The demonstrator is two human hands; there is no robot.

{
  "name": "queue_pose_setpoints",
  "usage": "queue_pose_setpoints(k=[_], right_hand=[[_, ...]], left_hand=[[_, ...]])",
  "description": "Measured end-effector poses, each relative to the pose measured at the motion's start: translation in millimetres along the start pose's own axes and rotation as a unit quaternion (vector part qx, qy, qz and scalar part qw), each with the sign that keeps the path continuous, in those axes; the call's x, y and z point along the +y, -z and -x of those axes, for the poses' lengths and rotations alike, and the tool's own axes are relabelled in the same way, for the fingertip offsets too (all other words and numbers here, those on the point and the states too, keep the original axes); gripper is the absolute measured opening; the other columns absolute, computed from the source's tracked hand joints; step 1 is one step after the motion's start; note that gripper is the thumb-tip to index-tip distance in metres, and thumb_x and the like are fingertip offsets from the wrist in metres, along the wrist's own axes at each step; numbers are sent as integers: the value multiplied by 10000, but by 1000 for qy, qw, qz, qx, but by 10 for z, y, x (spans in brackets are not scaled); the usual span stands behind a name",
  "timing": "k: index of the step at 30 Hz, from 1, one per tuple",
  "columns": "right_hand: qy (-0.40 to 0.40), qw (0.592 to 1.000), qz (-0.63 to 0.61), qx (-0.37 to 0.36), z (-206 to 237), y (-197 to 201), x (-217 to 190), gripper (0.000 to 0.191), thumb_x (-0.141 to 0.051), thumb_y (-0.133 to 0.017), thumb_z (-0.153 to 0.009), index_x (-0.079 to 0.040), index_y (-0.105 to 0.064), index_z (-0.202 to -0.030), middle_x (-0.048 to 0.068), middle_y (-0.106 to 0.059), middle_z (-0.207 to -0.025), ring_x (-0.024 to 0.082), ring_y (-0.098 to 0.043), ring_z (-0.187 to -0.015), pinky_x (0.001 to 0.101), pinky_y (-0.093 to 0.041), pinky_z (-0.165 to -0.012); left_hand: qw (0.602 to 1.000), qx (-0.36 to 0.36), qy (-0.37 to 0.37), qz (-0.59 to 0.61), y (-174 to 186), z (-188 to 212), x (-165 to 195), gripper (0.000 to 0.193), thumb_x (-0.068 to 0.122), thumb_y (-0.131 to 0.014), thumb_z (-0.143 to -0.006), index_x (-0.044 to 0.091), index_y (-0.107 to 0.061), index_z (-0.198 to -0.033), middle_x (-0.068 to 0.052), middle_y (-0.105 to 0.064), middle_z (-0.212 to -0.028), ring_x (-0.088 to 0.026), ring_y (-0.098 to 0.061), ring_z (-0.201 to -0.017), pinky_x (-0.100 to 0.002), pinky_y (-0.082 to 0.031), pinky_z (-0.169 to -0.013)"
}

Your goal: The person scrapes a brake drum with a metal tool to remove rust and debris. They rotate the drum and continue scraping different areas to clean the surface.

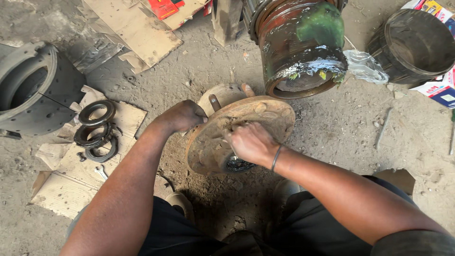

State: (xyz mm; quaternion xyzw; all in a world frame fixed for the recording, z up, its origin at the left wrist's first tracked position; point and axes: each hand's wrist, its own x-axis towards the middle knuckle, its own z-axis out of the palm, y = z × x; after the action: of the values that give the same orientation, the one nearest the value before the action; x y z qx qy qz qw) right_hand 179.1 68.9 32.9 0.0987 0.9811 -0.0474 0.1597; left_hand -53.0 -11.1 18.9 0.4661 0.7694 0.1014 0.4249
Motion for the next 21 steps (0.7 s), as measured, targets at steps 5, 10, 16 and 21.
queue_pose_setpoints(k=[5, 10, 16, 21], right_hand=[[92, 932, 103, 334, 225, 330, 355, 319, -24, -510, -852, -57, -650, -1137, 144, -728, -1062, 207, -697, -727, 478, -620, -755], [-105, 994, 28, 13, 208, 534, 530, 421, 30, -463, -913, -52, -663, -1275, 163, -723, -765, 200, -675, -576, 369, -572, -415], [-50, 995, 13, 86, 113, 298, 488, 404, 32, -469, -921, -81, -731, -1207, 108, -665, -614, 167, -641, -487, 364, -510, -420], [-120, 989, -73, 48, 137, 221, 447, 275, -51, -539, -884, -83, -748, -1060, 80, -674, -678, 192, -604, -529, 394, -493, -449]], left_hand=[[999, -32, 11, -11, 32, -39, 64, 278, 306, -676, -946, 134, -775, -1140, -104, -754, -1196, -243, -696, -1134, -455, -504, -1048], [999, -46, 18, -2, 56, -92, 93, 280, 280, -692, -931, 123, -771, -1148, -113, -744, -1207, -253, -678, -1157, -460, -495, -1055], [1000, -21, 2, -22, 63, -61, 72, 284, 270, -705, -909, 117, -782, -1135, -117, -763, -1144, -258, -701, -1086, -449, -527, -997], [1000, -14, 3, -20, 75, -41, 74, 271, 259, -699, -891, 135, -785, -1117, -103, -780, -1090, -247, -723, -1023, -439, -552, -944]])
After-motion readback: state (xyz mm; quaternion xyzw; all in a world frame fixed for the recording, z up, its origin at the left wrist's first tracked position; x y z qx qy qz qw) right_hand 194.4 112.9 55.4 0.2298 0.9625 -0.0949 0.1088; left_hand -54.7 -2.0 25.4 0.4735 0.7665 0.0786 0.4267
